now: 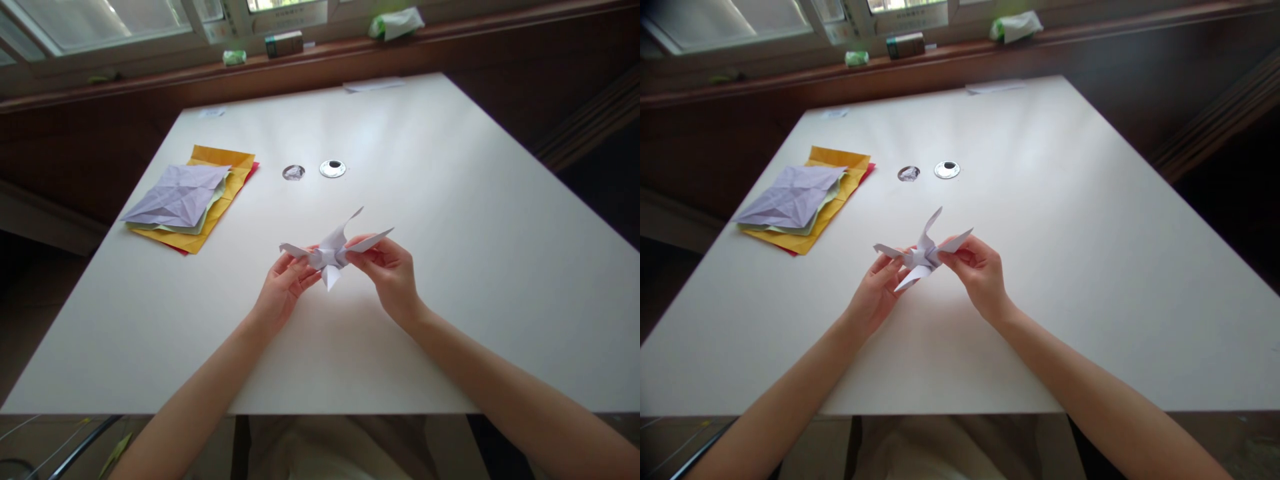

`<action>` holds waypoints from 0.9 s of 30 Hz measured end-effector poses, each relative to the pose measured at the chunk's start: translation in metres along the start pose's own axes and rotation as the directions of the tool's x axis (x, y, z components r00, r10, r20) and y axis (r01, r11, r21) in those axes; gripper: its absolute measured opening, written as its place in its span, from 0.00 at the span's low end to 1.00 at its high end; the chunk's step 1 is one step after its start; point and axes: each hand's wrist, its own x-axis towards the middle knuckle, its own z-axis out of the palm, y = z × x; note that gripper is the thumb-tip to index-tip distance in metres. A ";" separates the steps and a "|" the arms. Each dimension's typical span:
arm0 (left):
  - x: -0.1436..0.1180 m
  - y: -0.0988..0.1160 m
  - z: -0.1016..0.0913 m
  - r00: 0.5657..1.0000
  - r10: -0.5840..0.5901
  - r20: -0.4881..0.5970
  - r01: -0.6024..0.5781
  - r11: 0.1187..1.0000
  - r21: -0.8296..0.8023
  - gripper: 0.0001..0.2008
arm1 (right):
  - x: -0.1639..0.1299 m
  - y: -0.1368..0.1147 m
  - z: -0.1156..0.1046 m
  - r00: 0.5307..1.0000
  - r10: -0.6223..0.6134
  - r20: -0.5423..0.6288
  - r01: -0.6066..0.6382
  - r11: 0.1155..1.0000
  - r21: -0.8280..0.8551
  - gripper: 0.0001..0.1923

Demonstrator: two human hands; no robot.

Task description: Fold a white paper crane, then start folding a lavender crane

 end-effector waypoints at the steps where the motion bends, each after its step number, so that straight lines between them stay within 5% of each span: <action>1: -0.001 0.001 0.000 1.000 -0.008 0.020 0.008 1.000 0.005 0.03 | 0.000 -0.001 0.000 1.000 -0.010 -0.001 0.010 1.000 -0.007 0.03; 12: -0.004 -0.002 0.002 0.992 0.122 0.018 -0.122 0.961 0.247 0.11 | -0.007 0.001 0.003 0.993 -0.070 0.096 0.089 0.974 -0.210 0.01; 20: -0.004 -0.008 0.004 0.995 0.094 -0.032 -0.089 0.986 0.140 0.18 | -0.011 -0.001 0.004 0.930 -0.298 0.214 0.358 0.866 -0.349 0.03; 27: -0.004 -0.003 0.004 0.998 0.055 0.016 -0.056 0.993 0.104 0.17 | -0.009 -0.003 0.002 0.938 -0.271 0.218 0.327 0.901 -0.287 0.02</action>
